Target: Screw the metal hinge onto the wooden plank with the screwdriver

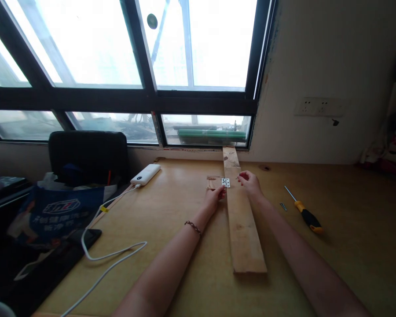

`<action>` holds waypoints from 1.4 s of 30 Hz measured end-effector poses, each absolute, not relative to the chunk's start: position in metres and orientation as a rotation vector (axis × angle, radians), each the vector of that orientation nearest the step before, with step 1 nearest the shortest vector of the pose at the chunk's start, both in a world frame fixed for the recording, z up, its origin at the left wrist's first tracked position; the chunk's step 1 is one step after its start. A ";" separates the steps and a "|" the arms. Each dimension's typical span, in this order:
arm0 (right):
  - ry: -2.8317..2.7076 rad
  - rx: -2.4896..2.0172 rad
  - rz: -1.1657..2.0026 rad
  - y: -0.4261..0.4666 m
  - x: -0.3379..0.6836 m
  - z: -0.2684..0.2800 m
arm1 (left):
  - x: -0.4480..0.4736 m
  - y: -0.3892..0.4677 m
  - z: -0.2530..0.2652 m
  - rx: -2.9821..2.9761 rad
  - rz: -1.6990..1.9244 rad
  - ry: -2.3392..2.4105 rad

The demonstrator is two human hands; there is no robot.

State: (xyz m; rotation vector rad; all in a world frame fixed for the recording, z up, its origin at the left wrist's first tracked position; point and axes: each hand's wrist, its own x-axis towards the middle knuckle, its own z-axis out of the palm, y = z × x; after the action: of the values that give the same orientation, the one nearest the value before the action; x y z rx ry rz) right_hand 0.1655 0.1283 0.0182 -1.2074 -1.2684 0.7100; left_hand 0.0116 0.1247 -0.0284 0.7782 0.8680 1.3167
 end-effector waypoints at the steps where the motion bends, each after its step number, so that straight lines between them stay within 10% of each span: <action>1: -1.313 -1.241 0.671 0.138 0.159 0.017 | 0.011 0.124 -0.028 0.774 1.320 0.862; 42: -1.740 -1.416 0.155 0.143 0.141 0.011 | 0.012 0.122 -0.029 0.626 1.251 0.743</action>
State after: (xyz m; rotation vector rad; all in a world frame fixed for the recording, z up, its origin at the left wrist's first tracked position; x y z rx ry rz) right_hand 0.1406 0.1430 0.0113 -1.4158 -1.7399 0.1546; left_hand 0.0116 0.1222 -0.0285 0.6258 0.7432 1.2512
